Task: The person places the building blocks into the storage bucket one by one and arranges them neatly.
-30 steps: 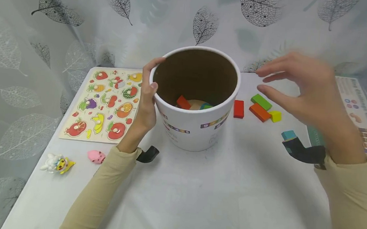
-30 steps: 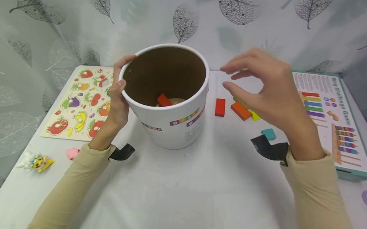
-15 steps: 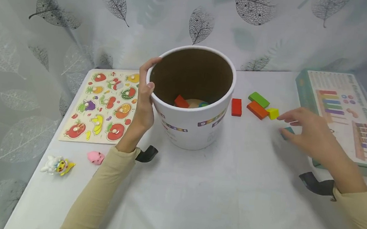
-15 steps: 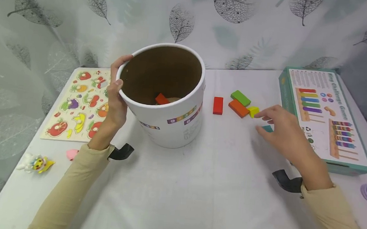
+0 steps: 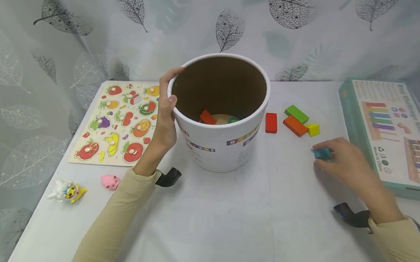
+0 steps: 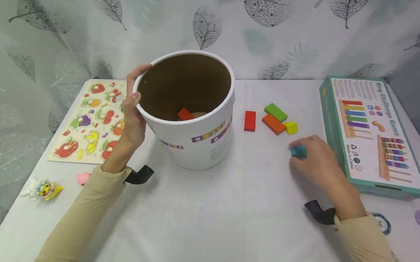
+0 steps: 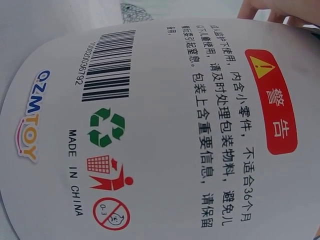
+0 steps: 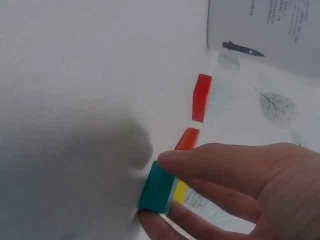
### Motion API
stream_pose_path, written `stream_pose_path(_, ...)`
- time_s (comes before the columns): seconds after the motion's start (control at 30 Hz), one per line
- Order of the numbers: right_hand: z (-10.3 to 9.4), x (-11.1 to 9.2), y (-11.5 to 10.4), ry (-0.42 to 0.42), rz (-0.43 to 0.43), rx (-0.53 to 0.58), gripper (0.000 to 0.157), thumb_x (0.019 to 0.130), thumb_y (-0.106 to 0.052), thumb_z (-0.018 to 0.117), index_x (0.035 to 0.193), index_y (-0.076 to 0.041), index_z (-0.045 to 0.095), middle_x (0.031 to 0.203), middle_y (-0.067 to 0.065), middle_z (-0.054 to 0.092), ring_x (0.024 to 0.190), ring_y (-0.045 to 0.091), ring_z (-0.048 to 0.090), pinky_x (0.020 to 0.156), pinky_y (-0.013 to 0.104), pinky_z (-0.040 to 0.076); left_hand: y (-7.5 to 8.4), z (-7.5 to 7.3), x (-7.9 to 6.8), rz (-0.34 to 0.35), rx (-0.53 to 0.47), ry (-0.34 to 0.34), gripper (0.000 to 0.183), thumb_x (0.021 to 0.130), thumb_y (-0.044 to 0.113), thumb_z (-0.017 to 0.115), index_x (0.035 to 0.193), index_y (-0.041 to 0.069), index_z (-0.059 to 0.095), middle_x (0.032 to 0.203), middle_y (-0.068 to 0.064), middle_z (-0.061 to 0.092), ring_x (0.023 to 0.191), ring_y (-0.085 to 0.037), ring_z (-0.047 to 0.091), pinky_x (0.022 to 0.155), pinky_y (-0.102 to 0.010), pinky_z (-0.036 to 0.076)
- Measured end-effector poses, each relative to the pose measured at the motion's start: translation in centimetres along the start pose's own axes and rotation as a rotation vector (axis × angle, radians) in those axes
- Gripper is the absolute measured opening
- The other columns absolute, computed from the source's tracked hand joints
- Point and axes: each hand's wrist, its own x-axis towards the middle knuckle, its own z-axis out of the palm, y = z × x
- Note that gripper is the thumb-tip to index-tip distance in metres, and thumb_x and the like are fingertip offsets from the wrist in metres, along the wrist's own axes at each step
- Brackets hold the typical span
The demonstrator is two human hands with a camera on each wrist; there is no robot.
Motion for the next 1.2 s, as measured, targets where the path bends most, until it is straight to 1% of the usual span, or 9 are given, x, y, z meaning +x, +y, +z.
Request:
stream_pose_path(0.37,0.2,1.0,-0.7,0.021,-0.055,0.041,0.032,0.082,-0.008,0.072,0.112,0.002,0.068,0.108,0.023,0.065,0.095,0.037,0.06,0.081,0.053,0.053,0.0,-0.1,-0.1,-0.001,-0.001,0.007,0.082,0.081,0.061,0.043,0.144,0.01,0.03,0.144,-0.01,0.041,0.13,-0.027,0.04,0.108,-0.049,0.034)
stream_pose_path(0.5,-1.0,1.2,-1.6,0.106,-0.095,0.09,0.033,0.082,-0.008,0.073,0.113,0.003,0.067,0.106,0.023,0.066,0.095,0.038,0.064,0.08,0.054,0.054,0.0,-0.1,-0.1,-0.002,0.001,0.01,0.08,0.081,0.061,0.043,0.143,0.011,0.031,0.143,-0.01,0.042,0.13,-0.027,0.041,0.108,-0.047,0.035)
stream_pose_path(0.57,-2.2,1.1,-2.8,0.178,-0.13,0.094,0.033,0.083,-0.01,0.073,0.114,0.001,0.067,0.108,0.022,0.067,0.096,0.038,0.065,0.082,0.052,0.054,0.0,-0.1,0.0,0.0,0.005,0.007,0.08,0.082,0.061,0.043,0.143,0.011,0.031,0.143,-0.01,0.042,0.129,-0.028,0.041,0.108,-0.048,0.035)
stream_pose_path(0.67,-4.2,0.7,-5.5,0.301,-0.182,0.091,0.035,0.084,-0.012,0.075,0.117,-0.003,0.067,0.111,0.016,0.067,0.098,0.033,0.066,0.083,0.022,0.055,0.0,0.0,0.0,-0.004,0.007,0.008,0.082,0.081,0.063,0.044,0.143,0.011,0.031,0.144,-0.01,0.042,0.13,-0.028,0.04,0.109,-0.05,0.034)
stream_pose_path(0.8,-6.6,0.7,-9.9,0.485,-0.329,0.156,0.038,0.08,-0.006,0.078,0.117,-0.005,0.068,0.11,0.009,0.068,0.096,0.0,0.064,0.084,-0.002,0.039,0.0,0.0,0.0,-0.006,0.002,0.007,0.086,0.08,0.065,0.045,0.144,0.01,0.03,0.145,-0.01,0.041,0.131,-0.027,0.04,0.109,-0.051,0.034)
stream_pose_path(0.9,-7.6,1.0,-13.0,0.559,-0.454,0.246,0.041,0.076,-0.002,0.079,0.116,-0.006,0.07,0.107,0.003,0.067,0.092,-0.013,0.057,0.09,0.006,0.044,0.0,0.0,0.1,-0.004,0.008,0.003,0.086,0.08,0.065,0.044,0.144,0.01,0.03,0.144,-0.01,0.041,0.131,-0.028,0.04,0.109,-0.052,0.034)
stream_pose_path(0.93,-7.8,1.1,-14.0,0.564,-0.501,0.272,0.04,0.076,-0.001,0.079,0.115,-0.005,0.07,0.106,0.003,0.067,0.092,-0.01,0.059,0.091,0.009,0.046,0.0,0.0,0.0,-0.005,0.011,0.002,0.085,0.081,0.065,0.044,0.144,0.01,0.03,0.144,-0.01,0.041,0.13,-0.028,0.04,0.109,-0.053,0.034)
stream_pose_path(1.13,-7.2,1.6,-18.0,0.489,-0.697,0.383,0.034,0.076,0.0,0.078,0.109,-0.001,0.071,0.101,0.003,0.068,0.091,0.003,0.063,0.088,0.017,0.052,0.0,-0.1,-0.2,-0.012,0.059,0.013,0.085,0.082,0.066,0.041,0.145,0.01,0.032,0.144,-0.007,0.042,0.13,-0.022,0.04,0.107,-0.046,0.035)
stream_pose_path(1.2,-6.8,1.9,-18.8,0.468,-0.703,0.395,0.033,0.076,0.0,0.078,0.108,-0.003,0.072,0.099,0.002,0.068,0.09,0.002,0.062,0.087,0.017,0.053,0.0,-0.1,-0.2,-0.006,0.052,0.017,0.085,0.082,0.067,0.042,0.144,0.01,0.032,0.144,-0.007,0.041,0.13,-0.022,0.04,0.108,-0.043,0.035)
